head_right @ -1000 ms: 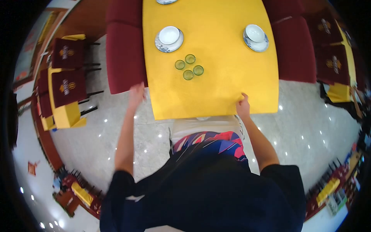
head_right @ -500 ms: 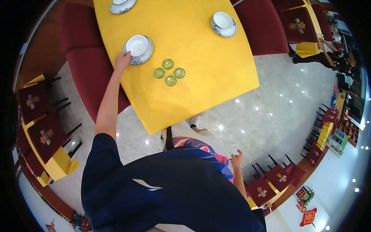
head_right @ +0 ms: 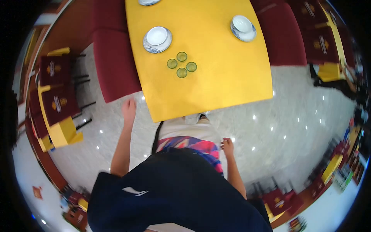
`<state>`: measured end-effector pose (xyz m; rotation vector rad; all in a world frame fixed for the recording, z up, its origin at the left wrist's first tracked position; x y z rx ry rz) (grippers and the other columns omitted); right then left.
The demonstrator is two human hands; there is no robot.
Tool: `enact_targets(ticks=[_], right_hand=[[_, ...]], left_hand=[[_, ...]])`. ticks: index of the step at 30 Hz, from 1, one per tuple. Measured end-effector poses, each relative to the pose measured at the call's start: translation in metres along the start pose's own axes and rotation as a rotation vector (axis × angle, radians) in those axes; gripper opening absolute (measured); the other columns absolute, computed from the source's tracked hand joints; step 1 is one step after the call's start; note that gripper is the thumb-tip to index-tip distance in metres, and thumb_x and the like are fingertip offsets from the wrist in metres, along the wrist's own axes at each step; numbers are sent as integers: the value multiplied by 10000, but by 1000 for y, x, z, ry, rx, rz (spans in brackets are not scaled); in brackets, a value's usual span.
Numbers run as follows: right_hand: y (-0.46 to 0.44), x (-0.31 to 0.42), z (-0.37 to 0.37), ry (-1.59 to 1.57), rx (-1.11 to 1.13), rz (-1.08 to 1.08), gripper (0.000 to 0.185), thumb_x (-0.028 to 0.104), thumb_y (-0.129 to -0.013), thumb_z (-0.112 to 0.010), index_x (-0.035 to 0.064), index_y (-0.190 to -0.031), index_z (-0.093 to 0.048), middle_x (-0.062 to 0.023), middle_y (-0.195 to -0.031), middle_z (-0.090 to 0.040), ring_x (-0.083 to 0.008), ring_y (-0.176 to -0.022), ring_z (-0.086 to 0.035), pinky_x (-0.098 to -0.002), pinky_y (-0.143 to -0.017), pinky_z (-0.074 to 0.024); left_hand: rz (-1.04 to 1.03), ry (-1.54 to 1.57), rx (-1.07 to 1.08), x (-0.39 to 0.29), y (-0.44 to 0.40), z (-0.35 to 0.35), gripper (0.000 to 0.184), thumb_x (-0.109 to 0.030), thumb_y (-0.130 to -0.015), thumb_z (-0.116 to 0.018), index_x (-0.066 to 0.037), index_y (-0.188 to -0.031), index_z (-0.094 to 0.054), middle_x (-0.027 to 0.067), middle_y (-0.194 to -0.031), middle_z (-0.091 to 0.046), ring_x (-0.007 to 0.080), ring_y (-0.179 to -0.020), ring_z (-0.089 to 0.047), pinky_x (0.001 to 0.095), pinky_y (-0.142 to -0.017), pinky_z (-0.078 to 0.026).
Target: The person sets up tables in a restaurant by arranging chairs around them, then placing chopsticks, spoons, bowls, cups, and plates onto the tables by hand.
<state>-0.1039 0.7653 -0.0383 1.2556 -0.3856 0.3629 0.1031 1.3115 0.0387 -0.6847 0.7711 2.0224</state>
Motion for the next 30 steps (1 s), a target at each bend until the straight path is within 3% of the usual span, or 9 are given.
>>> enact_targets(ticks=[3, 6, 13, 16, 20, 23, 27, 29, 30], right_hand=[[-51, 10, -16, 267, 358, -94, 218, 247, -904, -554, 98, -1058, -596, -71, -802, -636, -150, -613, -589, -302, -537, -487], [-91, 30, -35, 659, 420, -180, 199, 244, -893, -554, 95, -1019, -593, -78, -779, -644, -157, -580, -593, -313, -503, -480], [-57, 72, -142, 111, 105, 116, 198, 204, -871, -530, 48, -955, -618, -93, -687, -633, -167, -513, -573, -299, -461, -472], [-46, 17, -177, 335, -107, 464, 209, 203, -858, -514, 40, -918, -631, -96, -666, -635, -177, -517, -587, -305, -452, -476], [36, -23, -195, 870, -178, 201, 208, 187, -850, -493, 36, -898, -630, -95, -668, -638, -187, -536, -615, -319, -450, -479], [99, -17, -249, 750, -57, 71, 209, 181, -851, -492, 36, -922, -623, -102, -673, -636, -190, -547, -623, -317, -453, -476], [122, -12, -304, 513, 118, 39, 217, 183, -861, -479, 51, -963, -618, -116, -720, -645, -197, -571, -631, -321, -460, -474], [123, -18, -322, 472, 109, 0, 220, 181, -868, -481, 54, -980, -622, -119, -748, -654, -201, -583, -636, -328, -469, -482], [118, -20, -331, 457, 109, -44, 224, 180, -876, -483, 58, -997, -625, -123, -775, -663, -205, -595, -641, -335, -478, -490]], left_hand=[[340, -128, -171, 86, 160, 36, 639, -426, -979, -419, -3, -515, -532, 98, -459, -491, 207, -460, -512, 375, -514, -398], [626, -376, -176, 242, 340, 36, 509, -421, -950, -450, -3, -764, -674, 163, -632, -616, 272, -569, -585, 435, -593, -452], [774, 236, -449, 315, 345, 131, 492, -457, -952, -452, -53, -737, -635, 125, -640, -607, 239, -567, -579, 393, -558, -462], [860, 546, -521, 398, 337, 180, 486, -475, -953, -453, -78, -724, -615, 107, -644, -603, 223, -565, -576, 372, -541, -468], [1093, 1004, -618, 450, 397, 192, 479, -499, -955, -454, -112, -706, -590, 82, -649, -597, 202, -564, -572, 345, -518, -475], [1075, 985, -643, 509, 325, 276, 463, -479, -953, -450, -121, -672, -535, 43, -608, -573, 148, -531, -540, 266, -434, -355], [965, 1101, -431, 586, 211, 335, 367, -389, -940, -511, -80, -761, -596, 58, -661, -606, 149, -554, -560, 271, -456, -404], [804, 383, -218, 590, 128, 359, 243, -257, -917, -560, -28, -894, -638, 58, -706, -618, 142, -599, -584, 267, -508, -459], [652, 463, -199, 571, 83, 367, 212, -213, -903, -577, -12, -921, -640, 59, -725, -624, 135, -620, -592, 264, -526, -473]])
Point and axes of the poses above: each hand's wrist, its own y-axis away from the middle knuckle, its own z-axis out of the back of the hand, x = y × z, the point moved 1 cm from there along -y, towards the middle knuckle
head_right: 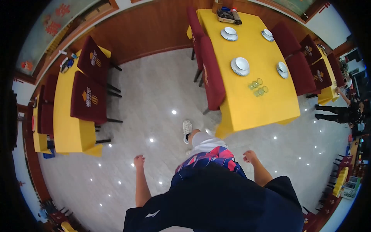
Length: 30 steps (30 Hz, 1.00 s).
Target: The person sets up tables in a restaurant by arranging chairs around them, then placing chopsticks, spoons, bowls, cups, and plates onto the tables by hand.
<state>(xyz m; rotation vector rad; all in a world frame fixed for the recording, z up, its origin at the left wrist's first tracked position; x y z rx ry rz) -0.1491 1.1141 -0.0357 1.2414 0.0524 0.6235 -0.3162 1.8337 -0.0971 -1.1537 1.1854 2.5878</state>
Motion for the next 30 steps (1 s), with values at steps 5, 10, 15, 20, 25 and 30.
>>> enact_targets(ticks=[5, 10, 15, 20, 25, 30], right_hand=[[-67, 35, -80, 196, 164, -263, 224, 239, -909, -502, 119, -1057, -621, -134, -755, -667, -229, -604, -653, -374, -535, -517], [-121, 129, -173, -179, 218, -346, 266, 282, -919, -511, 143, -1139, -566, -153, -887, -683, -244, -709, -662, -406, -650, -523], [-82, 213, -240, -570, 578, -356, 332, 309, -898, -536, 137, -1182, -527, -122, -925, -578, -216, -784, -604, -397, -756, -496], [-19, 222, -248, -801, 235, -447, 325, 309, -891, -529, 127, -1160, -542, -128, -910, -633, -219, -752, -609, -390, -728, -488], [54, 229, -302, -1333, -403, -502, 314, 288, -879, -512, 114, -1138, -547, -105, -852, -653, -178, -700, -610, -333, -614, -459], [119, 324, -509, -1487, -717, -546, 311, 289, -866, -543, 111, -1120, -567, -104, -839, -663, -171, -651, -602, -321, -553, -466]], left_hand=[[-514, 35, 421, -249, -18, -107, 254, -216, -927, -561, 11, -862, -654, 57, -745, -653, 122, -674, -604, 262, -642, -488], [-528, -284, 606, -362, -31, -203, 398, -297, -960, -509, -1, -739, -655, 57, -682, -646, 122, -636, -598, 267, -606, -479], [-604, -313, 942, -476, -3, -291, 326, -272, -959, -527, 0, -818, -636, 47, -714, -650, 97, -620, -580, 253, -595, -469], [-778, -301, 1351, -626, 37, -422, 351, -258, -992, -478, -17, -782, -623, 48, -698, -645, 90, -590, -574, 246, -553, -469], [-433, -521, 1407, -716, 12, -615, 507, -374, -1008, -381, -16, -721, -598, 120, -654, -646, 165, -546, -605, 272, -507, -476], [64, -336, 1307, -764, -101, -882, 365, -420, -933, -516, -64, -1018, -519, 139, -864, -639, 257, -771, -631, 389, -732, -540]])
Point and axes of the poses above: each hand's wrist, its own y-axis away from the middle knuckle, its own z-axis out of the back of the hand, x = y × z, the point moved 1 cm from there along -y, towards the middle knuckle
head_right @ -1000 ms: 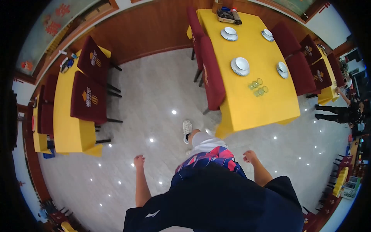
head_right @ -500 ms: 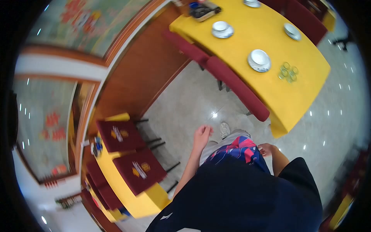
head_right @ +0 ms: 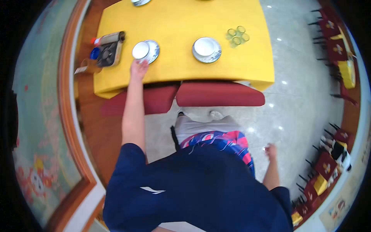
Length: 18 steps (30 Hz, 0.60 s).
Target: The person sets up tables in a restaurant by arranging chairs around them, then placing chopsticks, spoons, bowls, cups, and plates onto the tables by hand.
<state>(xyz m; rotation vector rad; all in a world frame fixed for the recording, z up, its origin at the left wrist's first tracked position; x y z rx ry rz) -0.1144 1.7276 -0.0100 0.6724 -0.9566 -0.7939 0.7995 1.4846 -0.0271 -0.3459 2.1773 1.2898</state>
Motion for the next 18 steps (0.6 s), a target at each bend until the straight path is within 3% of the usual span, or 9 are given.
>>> enact_targets(ticks=[2, 3, 5, 7, 8, 10, 15, 16, 18], right_hand=[[82, -4, -63, -54, -31, -345, 302, 296, -864, -558, 133, -1117, -583, -105, -846, -667, -193, -680, -616, -361, -593, -490], [139, 4, -101, 5, 18, -501, 294, 303, -865, -560, 151, -1115, -593, -98, -854, -668, -208, -717, -627, -389, -628, -497], [204, 0, -150, 36, 124, -403, 298, 307, -877, -548, 137, -1116, -602, -84, -870, -667, -189, -742, -629, -368, -647, -500], [253, -13, -180, 129, 30, -182, 297, 298, -882, -545, 119, -1112, -604, -71, -830, -661, -175, -705, -628, -338, -607, -506], [275, -11, -197, 96, -33, -108, 295, 297, -882, -547, 109, -1103, -603, -69, -814, -659, -172, -679, -627, -328, -588, -507], [301, -28, -223, 36, -70, -171, 288, 296, -884, -547, 101, -1088, -604, -73, -807, -658, -172, -659, -627, -325, -576, -509], [349, -25, -280, -300, -120, -424, 236, 264, -901, -552, 77, -1022, -630, -97, -830, -668, -187, -648, -655, -347, -572, -534], [356, -33, -285, -313, -122, -444, 236, 264, -901, -552, 77, -1022, -630, -97, -830, -668, -187, -648, -655, -347, -572, -534], [349, -51, -291, -181, -119, -325, 239, 263, -900, -552, 77, -1027, -631, -99, -839, -670, -187, -656, -657, -346, -574, -535]], left_hand=[[-123, -411, -100, -33, -38, -1, 470, -455, -913, -517, -33, -1118, -535, 152, -907, -635, 278, -815, -630, 416, -748, -547], [-151, -533, -169, -41, -59, 9, 528, -481, -910, -490, 22, -998, -623, 199, -881, -656, 262, -805, -645, 397, -704, -551], [-415, -1401, -170, -55, -110, 35, 621, -519, -910, -461, 47, -746, -659, 231, -782, -669, 234, -765, -666, 373, -639, -541], [-192, -1480, -82, -73, -70, 13, 691, -567, -895, -457, 52, -666, -664, 227, -696, -664, 270, -754, -679, 407, -678, -526], [-192, -1495, -35, -69, -71, 12, 692, -579, -889, -463, 51, -694, -674, 205, -671, -663, 288, -740, -678, 413, -698, -521], [-206, -1532, 42, -66, -81, 9, 695, -592, -884, -468, 49, -723, -683, 183, -645, -661, 305, -726, -678, 420, -719, -516], [-679, -1774, -28, -59, -118, 23, 629, -521, -891, -493, 40, -652, -648, 135, -574, -637, 237, -610, -648, 361, -649, -504], [-676, -1794, -10, -60, -129, 27, 629, -521, -891, -493, 40, -652, -648, 135, -574, -637, 237, -610, -648, 361, -649, -504], [-413, -1560, 124, -63, -138, 23, 584, -478, -879, -516, 30, -615, -631, 122, -557, -622, 234, -584, -623, 357, -642, -493]])
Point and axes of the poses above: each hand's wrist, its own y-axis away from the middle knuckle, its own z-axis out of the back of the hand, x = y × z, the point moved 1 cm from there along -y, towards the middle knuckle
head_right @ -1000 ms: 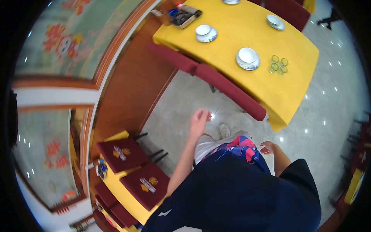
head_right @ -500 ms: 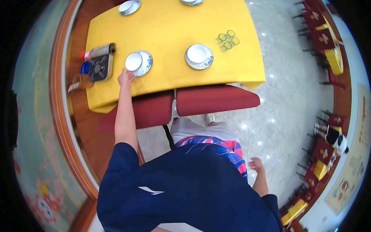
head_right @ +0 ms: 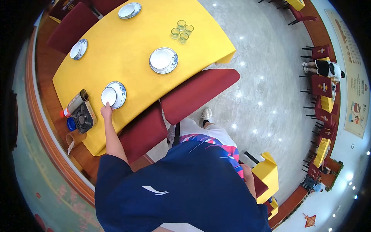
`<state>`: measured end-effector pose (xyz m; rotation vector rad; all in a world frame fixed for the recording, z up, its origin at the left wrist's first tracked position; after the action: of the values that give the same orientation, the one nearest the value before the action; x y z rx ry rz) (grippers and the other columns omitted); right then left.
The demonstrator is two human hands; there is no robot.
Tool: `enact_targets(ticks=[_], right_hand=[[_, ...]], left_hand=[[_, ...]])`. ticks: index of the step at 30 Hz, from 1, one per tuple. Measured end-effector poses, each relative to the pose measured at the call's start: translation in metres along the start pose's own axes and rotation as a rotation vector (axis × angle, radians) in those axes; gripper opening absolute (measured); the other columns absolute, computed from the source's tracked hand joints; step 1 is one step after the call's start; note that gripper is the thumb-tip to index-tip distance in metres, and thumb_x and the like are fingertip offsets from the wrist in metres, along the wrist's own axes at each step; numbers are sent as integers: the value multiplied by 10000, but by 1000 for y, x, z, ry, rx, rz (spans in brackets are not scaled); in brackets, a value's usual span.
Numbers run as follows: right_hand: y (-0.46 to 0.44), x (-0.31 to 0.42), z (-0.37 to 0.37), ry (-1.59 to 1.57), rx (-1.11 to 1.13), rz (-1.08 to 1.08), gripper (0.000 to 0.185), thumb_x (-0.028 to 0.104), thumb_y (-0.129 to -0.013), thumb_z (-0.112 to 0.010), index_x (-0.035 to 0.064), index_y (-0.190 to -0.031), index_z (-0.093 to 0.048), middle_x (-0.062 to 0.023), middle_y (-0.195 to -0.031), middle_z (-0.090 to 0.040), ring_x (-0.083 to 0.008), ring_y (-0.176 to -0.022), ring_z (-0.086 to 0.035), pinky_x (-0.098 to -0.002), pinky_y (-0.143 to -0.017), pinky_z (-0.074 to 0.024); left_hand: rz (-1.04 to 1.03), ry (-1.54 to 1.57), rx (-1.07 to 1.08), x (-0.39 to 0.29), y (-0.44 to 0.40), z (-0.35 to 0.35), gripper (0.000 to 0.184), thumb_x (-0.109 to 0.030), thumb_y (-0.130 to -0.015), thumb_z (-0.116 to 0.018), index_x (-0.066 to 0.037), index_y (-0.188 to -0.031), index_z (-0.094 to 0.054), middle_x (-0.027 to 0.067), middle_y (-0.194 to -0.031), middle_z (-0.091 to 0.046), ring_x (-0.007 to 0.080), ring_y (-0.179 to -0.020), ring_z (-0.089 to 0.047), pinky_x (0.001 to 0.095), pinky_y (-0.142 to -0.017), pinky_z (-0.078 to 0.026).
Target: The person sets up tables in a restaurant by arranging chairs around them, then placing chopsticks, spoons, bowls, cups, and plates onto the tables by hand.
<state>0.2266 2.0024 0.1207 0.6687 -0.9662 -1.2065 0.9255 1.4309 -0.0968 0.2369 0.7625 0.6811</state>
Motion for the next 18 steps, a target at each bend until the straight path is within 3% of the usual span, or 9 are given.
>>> enact_targets(ticks=[4, 5, 6, 8, 9, 11, 13, 16, 18], right_hand=[[-50, -15, 10, 273, 3, 299, 246, 262, -900, -553, 76, -1038, -635, -101, -857, -674, -187, -673, -661, -346, -578, -538], [-60, -17, 19, 346, 9, 372, 248, 262, -900, -553, 75, -1041, -636, -101, -862, -675, -187, -677, -662, -346, -580, -538], [-74, -24, 29, 419, 18, 447, 249, 261, -900, -553, 75, -1044, -636, -102, -866, -676, -187, -681, -664, -346, -581, -539], [-111, -28, 45, 556, 40, 619, 253, 261, -900, -554, 74, -1049, -638, -103, -875, -678, -188, -689, -666, -346, -583, -540], [-144, -75, 65, 620, 50, 711, 255, 260, -900, -554, 74, -1052, -639, -104, -879, -679, -188, -693, -667, -346, -584, -541], [-220, -72, 85, 688, 79, 826, 257, 260, -900, -554, 74, -1055, -640, -104, -884, -681, -188, -697, -668, -346, -585, -541], [-251, -24, 129, -175, 323, 104, 303, 273, -900, -546, 88, -1126, -627, -110, -938, -688, -195, -766, -675, -356, -622, -545], [-326, 34, 215, 251, 368, 161, 308, 282, -902, -534, 101, -1140, -609, -99, -916, -683, -184, -787, -663, -355, -651, -532], [-345, 104, 259, 8, 158, -37, 276, 298, -925, -510, 110, -1095, -619, -73, -872, -670, -173, -753, -644, -330, -675, -514]], left_hand=[[-49, 53, -214, -20, 4, 1, 526, -387, -872, -512, 32, -573, -618, 105, -512, -593, 235, -525, -594, 356, -625, -487], [-31, 129, -218, -24, 9, 1, 453, -338, -870, -521, 11, -589, -589, 82, -509, -569, 207, -463, -549, 337, -514, -456], [-23, 121, -229, -42, 27, 4, 453, -338, -870, -521, 11, -589, -589, 82, -509, -569, 207, -463, -549, 337, -514, -456], [136, 596, -267, -85, 62, 5, 374, -301, -866, -535, -44, -594, -530, 45, -507, -521, 156, -405, -477, 290, -398, -370], [166, 716, -319, -104, 77, 1, 335, -298, -878, -544, -97, -621, -470, 3, -496, -445, 103, -381, -408, 244, -352, -275], [173, 841, -354, -133, 105, -3, 343, -309, -889, -543, -103, -627, -460, -6, -491, -425, 98, -375, -384, 248, -352, -260], [77, 1067, -257, -144, 134, -14, 345, -337, -923, -518, -128, -665, -424, -29, -494, -353, 89, -376, -298, 260, -360, -198], [108, 1243, -273, -192, 202, -38, 325, -334, -934, -491, -138, -687, -414, -30, -513, -330, 98, -390, -262, 267, -370, -180], [99, 1238, -303, -219, 234, -55, 306, -330, -940, -476, -138, -711, -416, -25, -524, -317, 102, -402, -262, 270, -374, -183]])
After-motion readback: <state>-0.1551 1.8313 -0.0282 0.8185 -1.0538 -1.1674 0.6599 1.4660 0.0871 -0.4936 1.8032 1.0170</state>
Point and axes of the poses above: each hand's wrist, its own y-axis away from the middle knuckle, its own z-axis out of the back of the hand, x = y × z, the point moved 1 cm from there along -y, towards the middle knuckle
